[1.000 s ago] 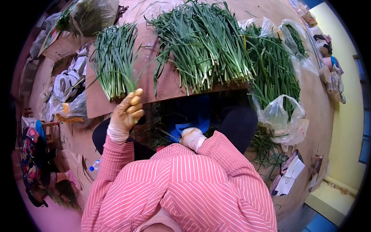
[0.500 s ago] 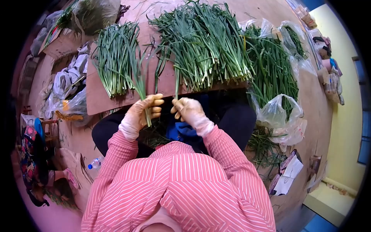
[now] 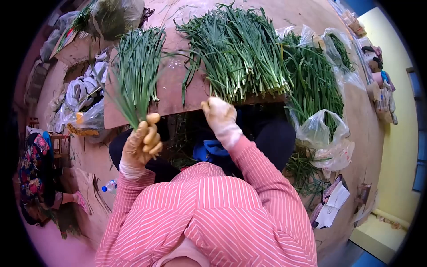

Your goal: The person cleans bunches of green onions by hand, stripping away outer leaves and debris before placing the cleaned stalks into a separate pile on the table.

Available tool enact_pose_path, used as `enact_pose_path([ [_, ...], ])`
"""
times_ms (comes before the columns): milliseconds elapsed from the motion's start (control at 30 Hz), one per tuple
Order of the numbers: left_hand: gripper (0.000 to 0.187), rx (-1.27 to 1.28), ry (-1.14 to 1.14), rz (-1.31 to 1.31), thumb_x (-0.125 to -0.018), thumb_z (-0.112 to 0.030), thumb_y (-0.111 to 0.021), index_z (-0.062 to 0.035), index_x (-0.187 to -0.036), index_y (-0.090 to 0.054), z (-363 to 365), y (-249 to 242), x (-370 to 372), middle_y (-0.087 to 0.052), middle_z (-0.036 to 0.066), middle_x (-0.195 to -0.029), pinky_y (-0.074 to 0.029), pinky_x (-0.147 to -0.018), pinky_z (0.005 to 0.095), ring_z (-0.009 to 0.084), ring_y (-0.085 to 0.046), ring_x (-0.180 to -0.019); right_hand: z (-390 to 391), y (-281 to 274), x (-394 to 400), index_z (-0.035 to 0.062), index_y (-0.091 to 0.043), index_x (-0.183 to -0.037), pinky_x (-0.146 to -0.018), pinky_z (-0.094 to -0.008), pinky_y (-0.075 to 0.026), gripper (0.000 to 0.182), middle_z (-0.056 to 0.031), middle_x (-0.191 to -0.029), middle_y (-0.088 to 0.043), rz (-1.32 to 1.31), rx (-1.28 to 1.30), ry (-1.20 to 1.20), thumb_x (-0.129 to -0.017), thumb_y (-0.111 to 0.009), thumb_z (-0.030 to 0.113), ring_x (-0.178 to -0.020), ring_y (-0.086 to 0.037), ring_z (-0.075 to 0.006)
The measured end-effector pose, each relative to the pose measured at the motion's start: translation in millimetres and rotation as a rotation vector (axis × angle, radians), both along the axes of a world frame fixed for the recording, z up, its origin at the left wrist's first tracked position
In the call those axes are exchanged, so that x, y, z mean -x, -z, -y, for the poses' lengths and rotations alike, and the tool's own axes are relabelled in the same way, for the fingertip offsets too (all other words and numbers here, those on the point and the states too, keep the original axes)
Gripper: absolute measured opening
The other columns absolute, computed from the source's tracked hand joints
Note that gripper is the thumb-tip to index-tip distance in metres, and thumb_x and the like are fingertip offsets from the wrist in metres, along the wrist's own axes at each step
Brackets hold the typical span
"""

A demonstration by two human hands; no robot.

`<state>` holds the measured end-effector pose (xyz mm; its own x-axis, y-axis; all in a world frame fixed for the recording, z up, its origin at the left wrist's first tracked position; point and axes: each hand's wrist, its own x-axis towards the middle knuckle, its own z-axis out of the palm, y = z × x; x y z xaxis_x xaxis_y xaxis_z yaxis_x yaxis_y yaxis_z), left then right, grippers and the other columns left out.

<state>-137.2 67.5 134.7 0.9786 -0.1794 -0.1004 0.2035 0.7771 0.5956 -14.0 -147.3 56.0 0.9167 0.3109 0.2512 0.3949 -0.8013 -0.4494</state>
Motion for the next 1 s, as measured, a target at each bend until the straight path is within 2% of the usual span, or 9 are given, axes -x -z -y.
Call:
enact_pose_path([
  [67,0.049,0.005,-0.039,0.061,-0.096,-0.026,-0.053,0.0023,-0.134,-0.041,-3.0,-2.2,-6.9,-0.034,-0.005,-0.064,-0.029,-0.045,0.0174,0.0018,-0.03,-0.049,-19.1,-6.4,-27.4,0.006,-0.065,-0.072,-0.063,-0.041,-0.05,0.033,-0.0138,-0.076,-0.066,-0.185,0.264,0.168,-0.083,-0.063,0.037,-0.072,-0.066,-0.0314],
  [200,0.044,-0.047,-0.043,-0.133,-0.097,-0.021,-0.049,0.0029,-0.133,-0.042,1.1,3.5,-29.1,-0.024,-0.007,-0.058,-0.025,-0.043,0.0186,0.0022,-0.024,-0.045,-25.1,16.2,-60.8,0.0061,-0.067,-0.077,-0.065,-0.0412,-0.052,0.031,-0.0182,-0.08,-0.067,-0.292,0.303,0.116,-0.081,-0.063,0.036,-0.075,-0.067,-0.0348],
  [333,0.032,-0.193,0.048,-0.315,-0.096,-0.024,-0.05,-0.003,-0.12,-0.056,14.6,23.9,-45.2,-0.026,-0.009,-0.058,-0.023,-0.044,0.0199,0.003,-0.023,-0.044,-23.3,2.4,-27.9,0.0056,-0.062,-0.074,-0.062,-0.0427,-0.05,0.035,-0.0166,-0.072,-0.064,-0.198,0.115,0.161,-0.079,-0.067,0.04,-0.069,-0.064,-0.0347],
  [500,0.036,-0.369,0.082,-0.474,-0.094,-0.032,-0.055,-0.0083,-0.121,-0.06,28.2,46.1,-45.7,-0.052,-0.007,-0.074,-0.039,-0.055,0.0198,0.003,-0.043,-0.057,-20.6,-36.4,39.9,0.0059,-0.061,-0.073,-0.059,-0.0389,-0.05,0.034,-0.015,-0.072,-0.064,-0.44,-0.168,0.031,-0.078,-0.07,0.039,-0.066,-0.064,-0.0305],
  [667,0.042,-0.368,0.236,-0.352,-0.092,-0.036,-0.058,-0.0012,-0.116,-0.06,32.0,47.5,-34.8,-0.047,-0.008,-0.067,-0.035,-0.054,0.0178,0.0024,-0.04,-0.056,-18.7,-29.0,82.4,0.0049,-0.062,-0.074,-0.06,-0.0363,-0.052,0.024,-0.0166,-0.072,-0.065,-0.54,-0.313,-0.157,-0.079,-0.066,0.028,-0.065,-0.065,-0.0315],
  [767,0.04,-0.374,0.283,-0.33,-0.092,-0.036,-0.057,-0.0012,-0.113,-0.061,29.0,52.3,-26.9,-0.054,-0.005,-0.074,-0.042,-0.061,0.0192,0.0047,-0.05,-0.063,-13.8,-36.0,88.8,0.0043,-0.064,-0.078,-0.059,-0.0338,-0.052,0.024,-0.0141,-0.07,-0.065,-0.622,-0.266,-0.218,-0.082,-0.066,0.028,-0.063,-0.066,-0.0265],
  [867,0.039,-0.337,0.162,-0.39,-0.094,-0.035,-0.054,-0.0009,-0.111,-0.061,29.7,30.0,-8.9,-0.06,0.001,-0.088,-0.049,-0.073,0.0247,0.0107,-0.059,-0.078,-2.8,-45.9,85.5,0.0028,-0.065,-0.085,-0.058,-0.0277,-0.05,0.033,-0.0065,-0.068,-0.065,-1.085,-0.403,-0.31,-0.088,-0.064,0.035,-0.062,-0.063,-0.0128],
  [933,0.034,-0.202,0.045,-0.266,-0.095,-0.031,-0.053,0.0006,-0.108,-0.059,25.3,9.2,4.7,-0.063,0.007,-0.093,-0.052,-0.076,0.03,0.0169,-0.062,-0.077,0.9,-64.0,80.7,0.0027,-0.066,-0.083,-0.058,-0.0275,-0.049,0.033,-0.0064,-0.07,-0.066,-1.218,-0.514,-0.253,-0.087,-0.065,0.035,-0.063,-0.062,-0.0123],
  [1000,0.034,-0.146,-0.012,-0.327,-0.096,-0.03,-0.049,0.002,-0.105,-0.055,17.7,-16.2,22.3,-0.061,0.008,-0.081,-0.05,-0.064,0.0295,0.0145,-0.058,-0.064,4.1,-54.9,68.6,0.0034,-0.066,-0.08,-0.057,-0.0299,-0.049,0.03,-0.0086,-0.071,-0.066,-0.889,-0.591,-0.216,-0.086,-0.067,0.033,-0.062,-0.063,-0.0175],
])
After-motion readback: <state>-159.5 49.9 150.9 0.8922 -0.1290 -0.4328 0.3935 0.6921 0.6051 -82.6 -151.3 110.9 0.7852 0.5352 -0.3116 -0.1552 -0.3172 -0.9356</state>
